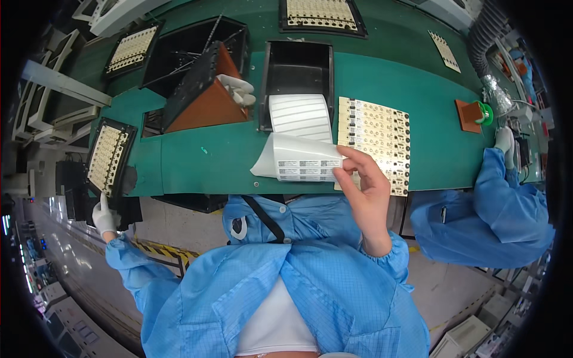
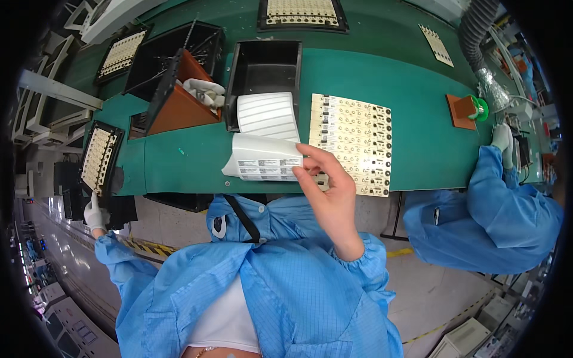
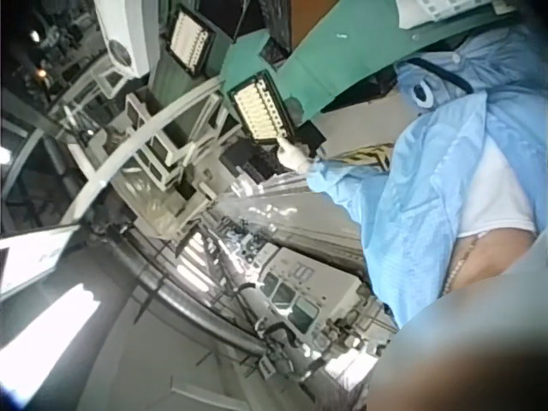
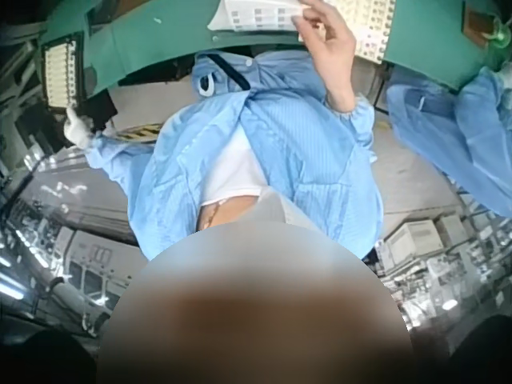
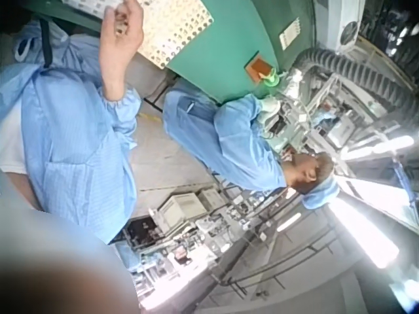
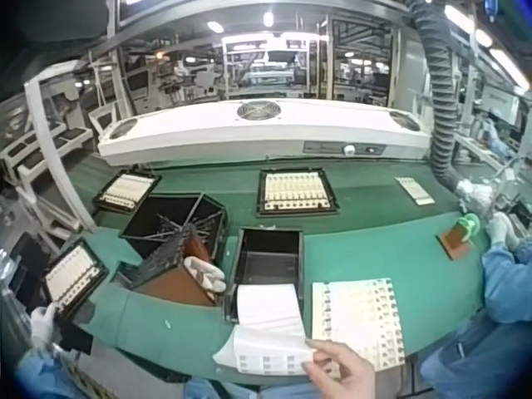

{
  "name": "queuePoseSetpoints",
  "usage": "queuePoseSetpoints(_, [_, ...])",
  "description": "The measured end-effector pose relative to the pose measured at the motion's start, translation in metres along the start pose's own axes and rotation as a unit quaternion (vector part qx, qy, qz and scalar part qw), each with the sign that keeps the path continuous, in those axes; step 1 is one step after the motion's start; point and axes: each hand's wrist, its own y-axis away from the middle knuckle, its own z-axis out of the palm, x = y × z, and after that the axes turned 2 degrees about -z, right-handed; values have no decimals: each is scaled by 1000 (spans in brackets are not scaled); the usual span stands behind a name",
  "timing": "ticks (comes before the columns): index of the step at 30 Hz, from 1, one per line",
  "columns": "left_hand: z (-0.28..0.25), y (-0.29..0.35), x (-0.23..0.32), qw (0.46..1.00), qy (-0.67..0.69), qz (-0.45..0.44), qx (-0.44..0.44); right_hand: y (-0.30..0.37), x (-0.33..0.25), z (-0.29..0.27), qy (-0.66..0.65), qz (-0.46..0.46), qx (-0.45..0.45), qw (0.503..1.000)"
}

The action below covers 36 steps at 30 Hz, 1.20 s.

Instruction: Applying labels to electronic components and organizing them into trays on a manual assembly line.

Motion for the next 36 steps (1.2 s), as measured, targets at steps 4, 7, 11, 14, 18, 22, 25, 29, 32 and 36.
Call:
queuePoseSetpoints(4, [-27,136,175,1000,-14,23,2,0,-3,-4,27,4,11,1000])
queuePoseSetpoints(7, [16,258,245,926,262,206,-174,7,-2,5,55,-40,-28,997])
queuePoseSetpoints(11, [80,363,285,771,374,201,-474,18,3,9,27,-41,-28,998])
queuePoseSetpoints(14, [103,383,297,759,422,226,-442,26,6,8,20,-43,-42,998])
queuePoseSetpoints(18, [114,389,297,750,404,301,-429,34,12,0,19,-43,-30,998])
queuePoseSetpoints(22, [107,388,303,756,325,209,-529,32,14,-1,54,-81,-40,994])
queuePoseSetpoints(25, [108,393,311,764,299,184,-542,31,14,-4,111,-128,-23,985])
queuePoseSetpoints(29, [110,394,322,764,283,212,-540,28,16,-8,192,-205,6,960])
queuePoseSetpoints(32, [107,391,327,761,279,202,-549,24,18,-5,205,-228,19,952])
queuePoseSetpoints(36, [107,387,325,764,250,208,-557,22,15,-7,237,-238,6,942])
